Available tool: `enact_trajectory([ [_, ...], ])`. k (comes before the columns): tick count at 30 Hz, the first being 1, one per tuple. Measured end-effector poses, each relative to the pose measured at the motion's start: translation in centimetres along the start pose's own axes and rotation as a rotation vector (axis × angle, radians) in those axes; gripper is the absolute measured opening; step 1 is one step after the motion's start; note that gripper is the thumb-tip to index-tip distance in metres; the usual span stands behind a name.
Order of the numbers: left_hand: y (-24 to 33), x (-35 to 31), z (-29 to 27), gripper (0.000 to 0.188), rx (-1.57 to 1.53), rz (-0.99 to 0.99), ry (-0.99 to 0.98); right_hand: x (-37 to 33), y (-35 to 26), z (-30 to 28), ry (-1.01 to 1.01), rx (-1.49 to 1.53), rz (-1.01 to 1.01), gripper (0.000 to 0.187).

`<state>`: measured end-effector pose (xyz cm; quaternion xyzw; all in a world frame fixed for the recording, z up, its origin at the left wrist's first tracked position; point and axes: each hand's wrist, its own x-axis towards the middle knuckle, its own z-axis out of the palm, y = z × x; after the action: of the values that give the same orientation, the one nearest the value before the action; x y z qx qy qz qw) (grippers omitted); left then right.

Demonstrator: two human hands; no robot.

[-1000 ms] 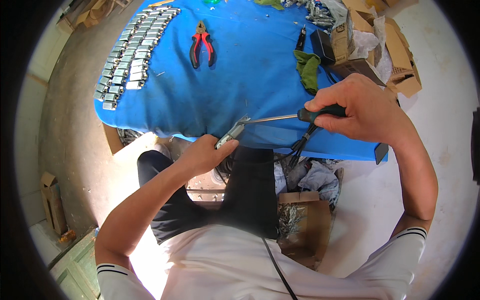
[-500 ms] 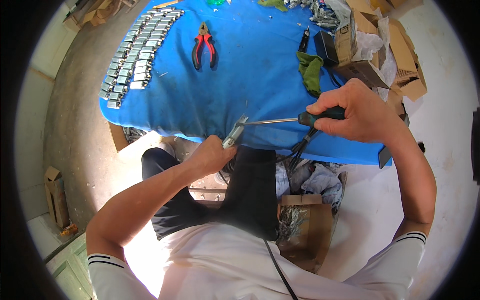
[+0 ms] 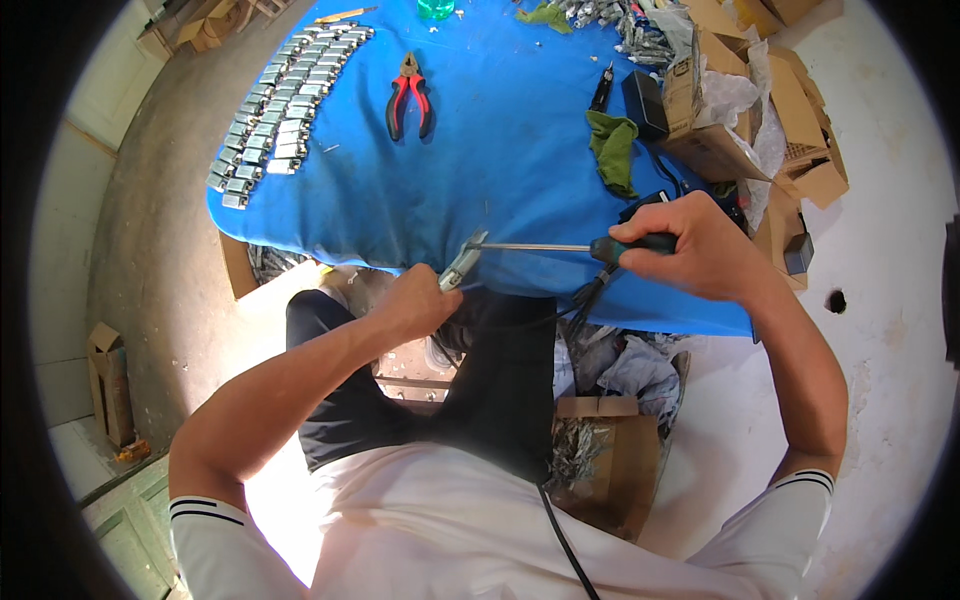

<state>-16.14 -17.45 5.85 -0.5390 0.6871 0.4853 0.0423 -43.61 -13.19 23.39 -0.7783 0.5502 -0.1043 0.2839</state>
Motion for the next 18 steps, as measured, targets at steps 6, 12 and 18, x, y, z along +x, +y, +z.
enact_trajectory([
  [6,-0.7,0.5,0.2,0.044,-0.035,0.069,0.008,0.2,-5.2,-0.6,-0.040,-0.539,-0.226,0.005],
  [12,-0.3,0.6,0.2,0.044,-0.059,0.024,-0.013,0.5,-4.3,-0.6,-0.025,-0.495,-0.244,0.007],
  [18,-0.4,0.4,0.6,0.043,0.002,0.063,0.066,0.7,-1.6,-0.5,-0.032,-0.139,-0.122,0.023],
])
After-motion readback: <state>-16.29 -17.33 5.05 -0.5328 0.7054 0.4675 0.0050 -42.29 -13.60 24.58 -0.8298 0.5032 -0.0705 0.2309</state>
